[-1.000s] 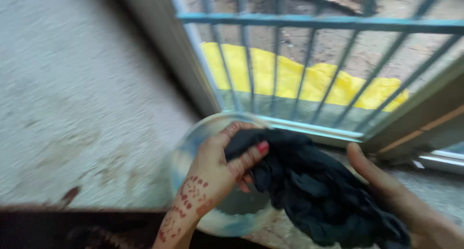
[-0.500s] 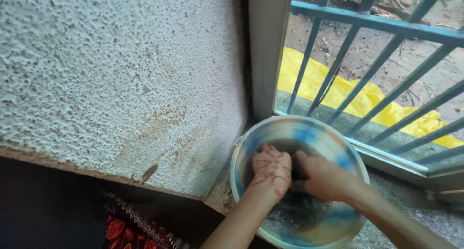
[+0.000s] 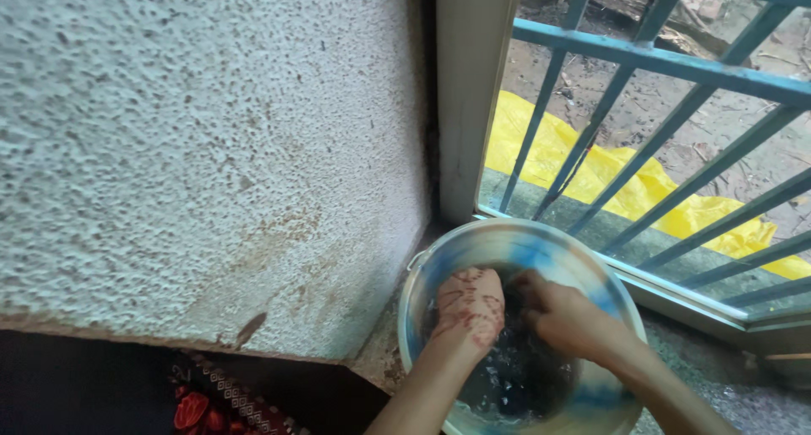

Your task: The person wipes a window sill and frame with a cloth, periodically rinsing the cloth in a bucket of water.

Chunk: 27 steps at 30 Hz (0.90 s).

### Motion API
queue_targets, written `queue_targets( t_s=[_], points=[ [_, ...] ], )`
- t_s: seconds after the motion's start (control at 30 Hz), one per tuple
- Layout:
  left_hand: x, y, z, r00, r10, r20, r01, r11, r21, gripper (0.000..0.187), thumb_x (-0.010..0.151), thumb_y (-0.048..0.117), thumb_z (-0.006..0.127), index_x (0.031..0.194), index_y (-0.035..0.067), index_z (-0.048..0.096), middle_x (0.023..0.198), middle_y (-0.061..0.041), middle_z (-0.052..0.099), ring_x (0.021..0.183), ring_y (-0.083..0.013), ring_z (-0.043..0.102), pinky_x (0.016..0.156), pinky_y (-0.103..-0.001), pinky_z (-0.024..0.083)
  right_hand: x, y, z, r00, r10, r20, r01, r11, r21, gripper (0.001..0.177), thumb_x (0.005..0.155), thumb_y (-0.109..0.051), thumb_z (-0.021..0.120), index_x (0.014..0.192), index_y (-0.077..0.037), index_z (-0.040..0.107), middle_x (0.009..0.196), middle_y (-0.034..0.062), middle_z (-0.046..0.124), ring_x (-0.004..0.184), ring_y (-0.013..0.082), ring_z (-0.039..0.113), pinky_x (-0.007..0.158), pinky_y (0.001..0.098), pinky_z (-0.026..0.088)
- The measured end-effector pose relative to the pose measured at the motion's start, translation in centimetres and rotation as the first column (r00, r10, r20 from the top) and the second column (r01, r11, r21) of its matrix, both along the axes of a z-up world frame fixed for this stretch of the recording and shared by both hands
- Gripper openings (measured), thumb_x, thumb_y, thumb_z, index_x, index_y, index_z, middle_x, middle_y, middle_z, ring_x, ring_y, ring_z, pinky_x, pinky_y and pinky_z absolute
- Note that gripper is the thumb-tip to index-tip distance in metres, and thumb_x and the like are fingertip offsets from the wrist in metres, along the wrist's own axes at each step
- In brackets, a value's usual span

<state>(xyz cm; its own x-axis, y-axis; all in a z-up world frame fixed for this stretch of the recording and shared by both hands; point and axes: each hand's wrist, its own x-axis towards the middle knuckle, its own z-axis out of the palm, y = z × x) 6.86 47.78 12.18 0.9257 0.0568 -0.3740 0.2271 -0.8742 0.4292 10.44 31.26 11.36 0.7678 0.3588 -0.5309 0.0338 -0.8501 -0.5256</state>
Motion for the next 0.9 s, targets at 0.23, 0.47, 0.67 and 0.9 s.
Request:
queue_targets(
  t_s=[0.23,0.47,0.67,0.9],
  points=[
    [-3.3,2.1,12.7,0.967,0.227,0.116,-0.168,0.91,-0.379,0.031,0.085,0.009,0.056,0.109,0.012,0.075,0.111,-0.016,0.073,0.11,-0.0314,0.068,0.097,-0.041,0.052,-3.1,0.4,7.9,0.686,-0.56,-0.464,0.694,0.696,0.187,0.048,0.097,-0.051,0.053,0.14,-0.029,0.055,0.148,-0.0005,0.055,0.133,0.0255,0.053,0.097,0.0589,0.054],
    [-4.7,1.0,20.5,0.958,0.285,-0.009,-0.234,0.766,-0.598,0.027,0.08,0.006,0.055,0.093,0.014,0.077,0.101,-0.007,0.078,0.098,-0.0211,0.077,0.093,-0.031,0.056,-4.0,0.5,7.0,0.386,-0.609,-0.693,0.887,0.451,0.097,0.058,0.092,-0.063,0.048,0.134,-0.026,0.061,0.142,0.0025,0.053,0.126,0.0288,0.045,0.101,0.0726,0.042],
    [-7.0,0.0,23.1,0.921,0.317,0.225,-0.069,0.702,-0.709,0.036,0.079,-0.003,0.052,0.09,0.014,0.082,0.092,-0.007,0.083,0.095,-0.0206,0.072,0.099,-0.028,0.051,-3.6,-0.1,7.5,0.234,-0.435,-0.869,0.917,0.396,0.049,0.067,0.088,-0.07,0.048,0.132,-0.021,0.061,0.135,0.0081,0.06,0.114,0.0325,0.056,0.1,0.0716,0.042],
    [-8.2,-1.8,23.6,0.883,0.378,0.278,0.146,0.341,-0.929,0.046,0.071,-0.016,0.043,0.096,0.004,0.076,0.1,-0.011,0.077,0.101,-0.0189,0.075,0.099,-0.027,0.057,-4.4,0.2,8.1,0.151,-0.227,-0.962,0.988,0.061,0.14,0.052,0.094,-0.058,0.049,0.121,-0.017,0.067,0.125,0.0115,0.07,0.112,0.0279,0.067,0.098,0.0562,0.052]
  ],
)
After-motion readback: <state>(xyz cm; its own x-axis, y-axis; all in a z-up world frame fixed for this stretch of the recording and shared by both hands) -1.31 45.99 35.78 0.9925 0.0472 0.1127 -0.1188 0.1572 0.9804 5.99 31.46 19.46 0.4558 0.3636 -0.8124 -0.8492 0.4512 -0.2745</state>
